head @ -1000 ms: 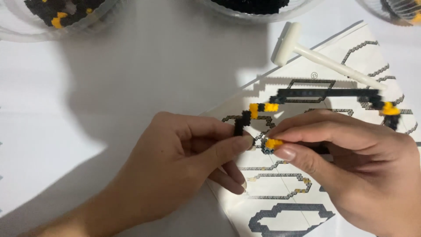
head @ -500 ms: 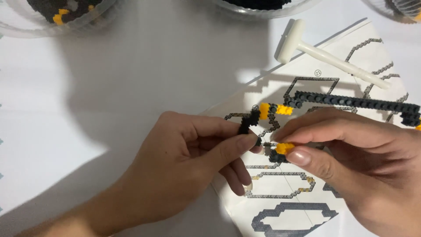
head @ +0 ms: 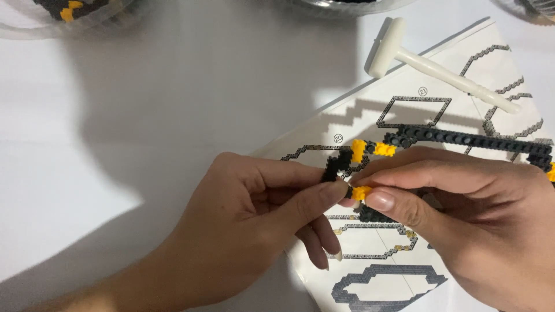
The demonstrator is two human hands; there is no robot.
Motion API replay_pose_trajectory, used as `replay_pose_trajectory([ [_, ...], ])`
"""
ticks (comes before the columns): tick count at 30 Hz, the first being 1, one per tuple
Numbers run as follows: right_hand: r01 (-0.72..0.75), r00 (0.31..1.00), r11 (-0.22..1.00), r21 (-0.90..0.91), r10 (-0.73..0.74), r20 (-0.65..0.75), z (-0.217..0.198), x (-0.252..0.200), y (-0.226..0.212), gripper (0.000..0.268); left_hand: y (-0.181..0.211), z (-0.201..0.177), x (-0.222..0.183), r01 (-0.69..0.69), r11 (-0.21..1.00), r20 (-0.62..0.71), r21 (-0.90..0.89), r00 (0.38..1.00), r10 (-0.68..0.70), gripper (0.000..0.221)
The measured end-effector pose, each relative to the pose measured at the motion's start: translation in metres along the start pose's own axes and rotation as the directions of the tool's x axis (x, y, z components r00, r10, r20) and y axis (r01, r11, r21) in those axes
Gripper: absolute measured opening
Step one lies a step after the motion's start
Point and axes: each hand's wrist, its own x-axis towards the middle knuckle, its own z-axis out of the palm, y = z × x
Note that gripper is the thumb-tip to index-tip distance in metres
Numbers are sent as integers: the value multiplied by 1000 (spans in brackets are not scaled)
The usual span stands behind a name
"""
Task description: Assembling a miniature model using small interlocking plastic blocks while following a printed instruction manual.
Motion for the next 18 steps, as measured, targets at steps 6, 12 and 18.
replay_pose_trajectory([
  [6,-17,1000,1000,14,16,15,0,0,1,12,2,0,0,13,997,-33,82,999,-10,24],
  [12,0,999,998,-61,2,33,-1,2,-1,13,-3,0,1,-13,1000,-41,24,999,14,23],
  [18,16,998,1000,6,-16,53,-3,3,1,13,-2,0,0,0,998,-66,68,998,4,23],
])
